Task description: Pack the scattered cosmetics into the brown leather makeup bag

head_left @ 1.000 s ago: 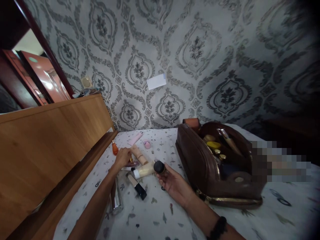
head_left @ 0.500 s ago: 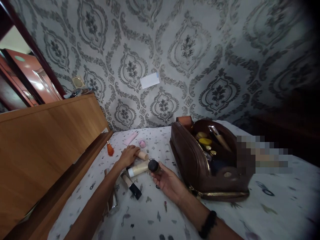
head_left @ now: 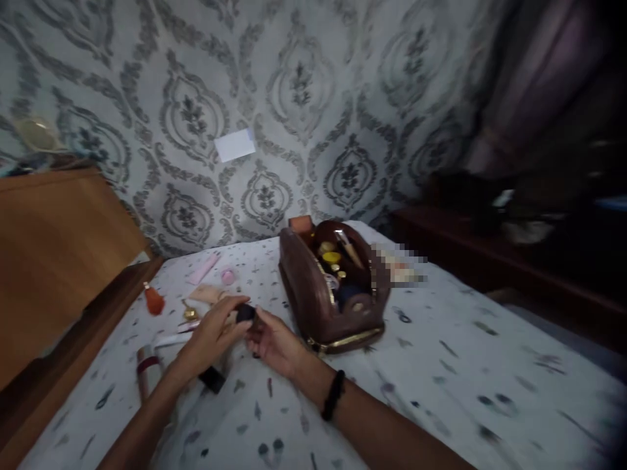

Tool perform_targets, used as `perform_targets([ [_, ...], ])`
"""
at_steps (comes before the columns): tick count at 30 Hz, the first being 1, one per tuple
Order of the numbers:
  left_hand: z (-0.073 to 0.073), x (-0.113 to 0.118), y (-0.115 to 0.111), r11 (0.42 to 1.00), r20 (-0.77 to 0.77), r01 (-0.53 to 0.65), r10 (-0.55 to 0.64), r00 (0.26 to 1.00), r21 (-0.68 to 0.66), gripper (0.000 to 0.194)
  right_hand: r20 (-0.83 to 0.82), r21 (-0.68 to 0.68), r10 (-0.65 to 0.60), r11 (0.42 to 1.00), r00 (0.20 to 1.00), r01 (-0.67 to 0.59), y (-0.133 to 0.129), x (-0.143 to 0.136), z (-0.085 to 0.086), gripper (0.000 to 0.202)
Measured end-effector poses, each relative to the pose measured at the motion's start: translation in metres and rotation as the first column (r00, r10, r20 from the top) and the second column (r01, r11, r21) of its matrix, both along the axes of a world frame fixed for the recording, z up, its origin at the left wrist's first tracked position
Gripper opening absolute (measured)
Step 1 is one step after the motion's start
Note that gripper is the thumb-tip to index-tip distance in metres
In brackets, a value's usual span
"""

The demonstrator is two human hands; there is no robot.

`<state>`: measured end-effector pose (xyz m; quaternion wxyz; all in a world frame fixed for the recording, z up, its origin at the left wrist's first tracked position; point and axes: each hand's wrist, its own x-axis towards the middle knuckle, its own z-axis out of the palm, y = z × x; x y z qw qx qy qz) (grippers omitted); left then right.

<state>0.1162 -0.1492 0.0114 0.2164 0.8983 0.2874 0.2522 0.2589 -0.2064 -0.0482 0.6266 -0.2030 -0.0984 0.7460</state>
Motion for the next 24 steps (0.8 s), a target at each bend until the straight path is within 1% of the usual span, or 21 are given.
perform_targets([
  [2, -0.009, 0.000, -0.003, 1.000, 0.003, 0.019, -0.019, 1.000, 0.012, 0.042, -0.020, 0.013, -0.042, 0.999, 0.999, 0.042, 0.000, -0.001, -0.002, 0.025],
  [6, -0.027, -0.001, 0.005, 0.999, 0.064, -0.030, 0.027, 0.998, 0.045, 0.042, 0.022, 0.036, -0.027, 0.999, 0.999, 0.026, 0.002, 0.000, -0.007, 0.029],
  [8, -0.033, -0.003, 0.009, 0.994, 0.093, -0.063, 0.055, 0.994, 0.088, 0.045, 0.032, 0.062, -0.022, 0.998, 0.999, 0.020, 0.002, 0.000, -0.008, 0.032],
  [10, -0.036, -0.007, 0.012, 0.986, 0.097, -0.100, 0.088, 0.991, 0.130, 0.047, 0.053, 0.109, -0.003, 0.994, 0.999, -0.003, 0.003, 0.000, -0.009, 0.039],
  [13, -0.038, -0.013, 0.012, 0.979, 0.092, -0.120, 0.106, 0.990, 0.166, 0.047, 0.094, 0.146, 0.027, 0.988, 0.995, -0.041, 0.004, 0.000, -0.013, 0.052],
  [15, -0.038, -0.015, 0.011, 0.979, 0.101, -0.103, 0.087, 0.991, 0.173, 0.045, 0.105, 0.137, 0.025, 0.990, 0.994, -0.039, 0.006, 0.000, -0.015, 0.053],
  [17, -0.037, -0.015, 0.010, 0.982, 0.107, -0.089, 0.072, 0.992, 0.164, 0.046, 0.103, 0.126, 0.007, 0.992, 0.995, -0.020, 0.007, 0.001, -0.017, 0.049],
  [19, -0.035, -0.014, 0.007, 0.990, 0.092, -0.068, 0.056, 0.994, 0.127, 0.049, 0.094, 0.117, -0.008, 0.993, 0.996, -0.003, 0.007, 0.002, -0.016, 0.043],
  [21, -0.033, -0.012, 0.003, 0.997, 0.070, -0.045, 0.040, 0.997, 0.071, 0.048, 0.086, 0.101, -0.008, 0.995, 0.996, 0.000, 0.005, 0.003, -0.013, 0.038],
  [23, -0.029, -0.012, -0.001, 0.997, 0.089, -0.070, 0.066, 0.994, 0.038, 0.045, 0.082, 0.088, -0.021, 0.996, 0.996, 0.014, 0.003, 0.003, -0.009, 0.034],
  [24, -0.027, -0.012, -0.003, 0.998, 0.078, -0.060, 0.058, 0.995, 0.018, 0.045, 0.088, 0.096, -0.019, 0.995, 0.996, 0.010, 0.002, 0.004, -0.007, 0.033],
])
